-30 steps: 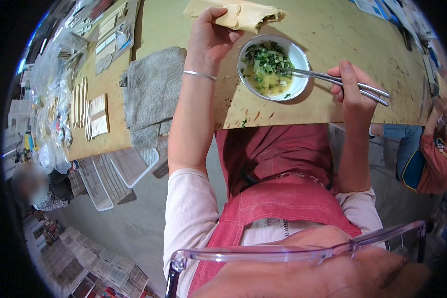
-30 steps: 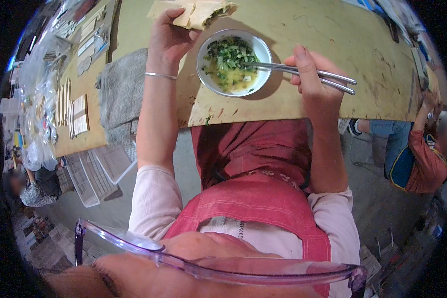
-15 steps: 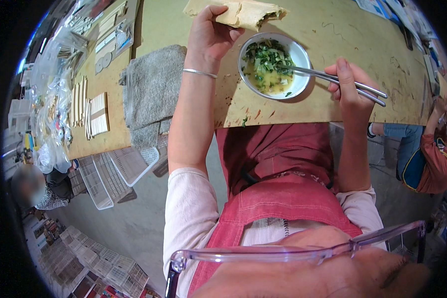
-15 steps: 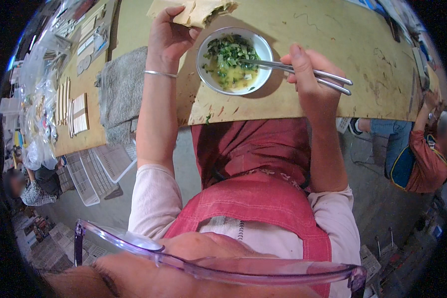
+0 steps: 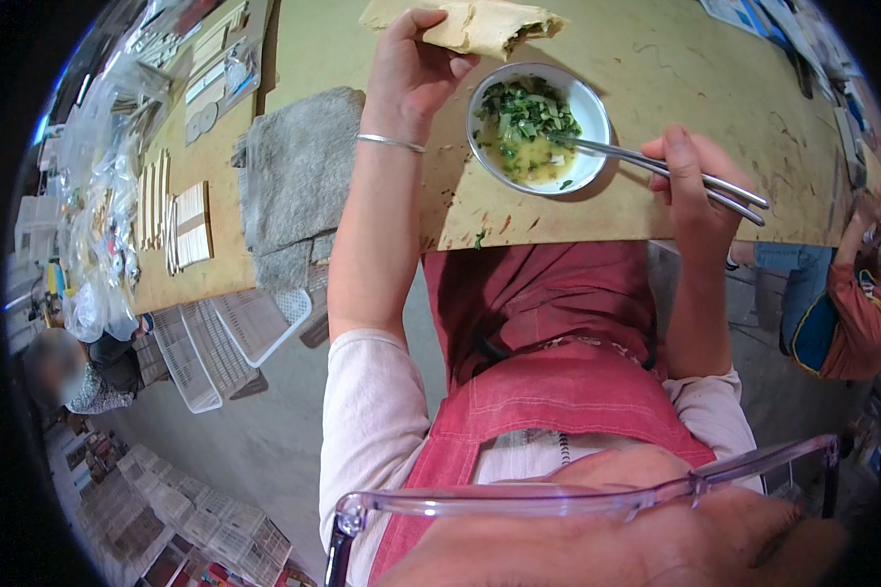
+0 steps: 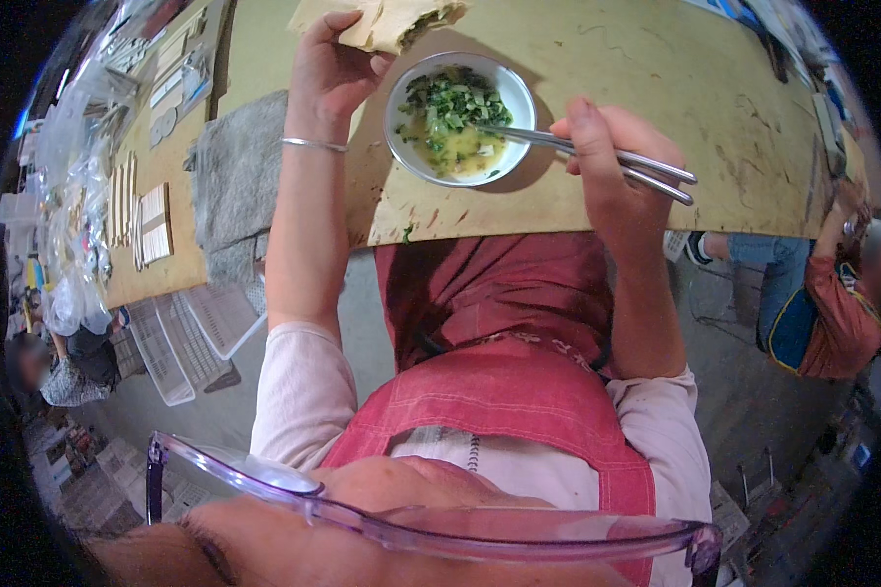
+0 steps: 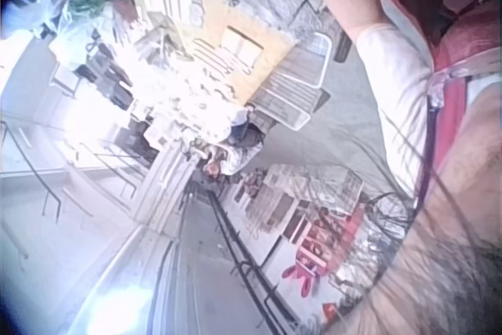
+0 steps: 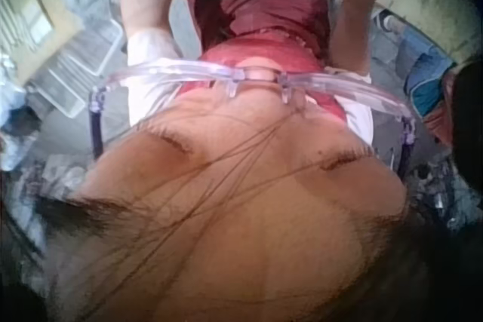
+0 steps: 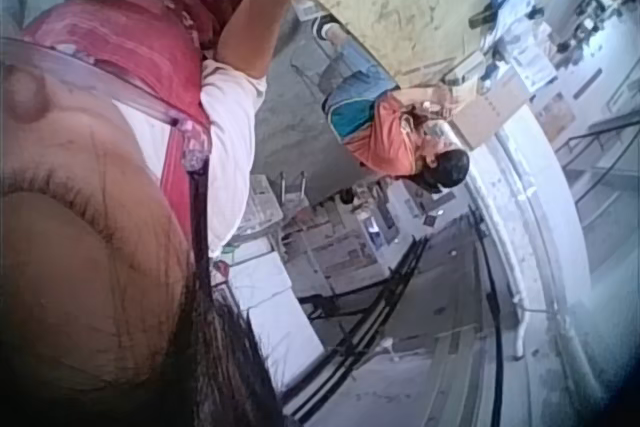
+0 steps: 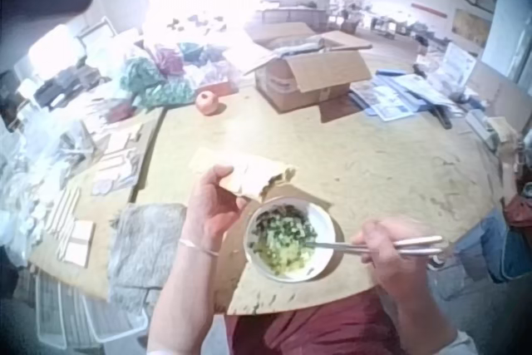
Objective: The person holds a folded sheet of tofu skin in one hand and uses chopsticks to scoop a green vegetable mixture from a bowl into the sheet. The person repeatedly scoops and places the filling inside the tofu skin, gradually building up the stuffing.
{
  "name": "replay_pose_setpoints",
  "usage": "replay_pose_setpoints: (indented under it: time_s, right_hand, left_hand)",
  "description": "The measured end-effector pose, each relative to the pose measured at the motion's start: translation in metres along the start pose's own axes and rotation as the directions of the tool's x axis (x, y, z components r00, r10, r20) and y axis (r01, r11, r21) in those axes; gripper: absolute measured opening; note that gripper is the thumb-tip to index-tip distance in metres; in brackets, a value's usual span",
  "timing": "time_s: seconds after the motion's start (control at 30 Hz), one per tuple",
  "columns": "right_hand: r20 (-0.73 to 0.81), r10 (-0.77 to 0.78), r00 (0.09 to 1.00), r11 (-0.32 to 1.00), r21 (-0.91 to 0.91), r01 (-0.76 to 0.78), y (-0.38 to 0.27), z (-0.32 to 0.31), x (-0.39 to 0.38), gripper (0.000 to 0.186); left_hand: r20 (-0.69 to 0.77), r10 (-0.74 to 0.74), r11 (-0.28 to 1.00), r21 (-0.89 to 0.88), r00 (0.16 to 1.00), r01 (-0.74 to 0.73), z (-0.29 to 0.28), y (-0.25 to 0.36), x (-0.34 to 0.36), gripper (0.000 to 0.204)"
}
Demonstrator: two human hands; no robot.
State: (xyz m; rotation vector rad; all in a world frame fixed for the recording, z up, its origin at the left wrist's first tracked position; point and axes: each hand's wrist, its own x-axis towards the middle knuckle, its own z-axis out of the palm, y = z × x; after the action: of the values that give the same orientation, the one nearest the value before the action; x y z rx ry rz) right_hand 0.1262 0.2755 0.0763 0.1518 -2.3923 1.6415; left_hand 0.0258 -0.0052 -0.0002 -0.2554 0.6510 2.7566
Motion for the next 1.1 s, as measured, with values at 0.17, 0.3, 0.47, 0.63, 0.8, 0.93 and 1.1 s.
replay_pose_setpoints:
  time_s: [0.17,0.3,0.47,0.63,0.8,0.93,1.1]
  right_hand:
    - [-0.002,-0.053,0.999,0.996,-0.065,0.053,0.005,0.005,0.004,0.031]
    - [-0.015,-0.059,0.998,0.996,-0.067,0.057,0.005,0.001,0.003,0.031]
    - [0.036,-0.093,0.995,0.994,-0.052,0.094,0.004,0.001,0.001,0.031]
    - [-0.045,-0.100,0.994,0.988,-0.125,0.094,0.007,0.003,0.004,0.029]
    - [-0.052,-0.133,0.990,0.981,-0.149,0.124,0.005,0.002,0.002,0.029]
    - [-0.014,-0.178,0.984,0.977,-0.121,0.175,-0.004,0.000,-0.005,0.030]
    - [0.026,-0.191,0.981,0.977,-0.092,0.193,0.007,0.011,0.001,0.031]
  left_hand:
    - [0.014,-0.013,1.000,0.022,1.000,0.013,-0.002,0.002,0.000,0.032]
    - [0.024,0.000,0.999,0.042,1.000,-0.001,-0.005,0.001,0.002,0.033]
    - [0.003,-0.007,0.999,0.035,1.000,0.007,-0.004,0.001,0.001,0.032]
    - [0.021,0.003,1.000,0.028,1.000,-0.004,-0.004,0.001,0.003,0.032]
    - [0.023,-0.050,0.999,0.004,0.998,0.050,-0.002,0.002,-0.001,0.032]
    - [0.031,-0.023,1.000,0.020,0.999,0.023,-0.004,0.001,0.000,0.032]
    - [0.010,-0.016,1.000,0.021,1.000,0.015,0.000,0.001,0.001,0.032]
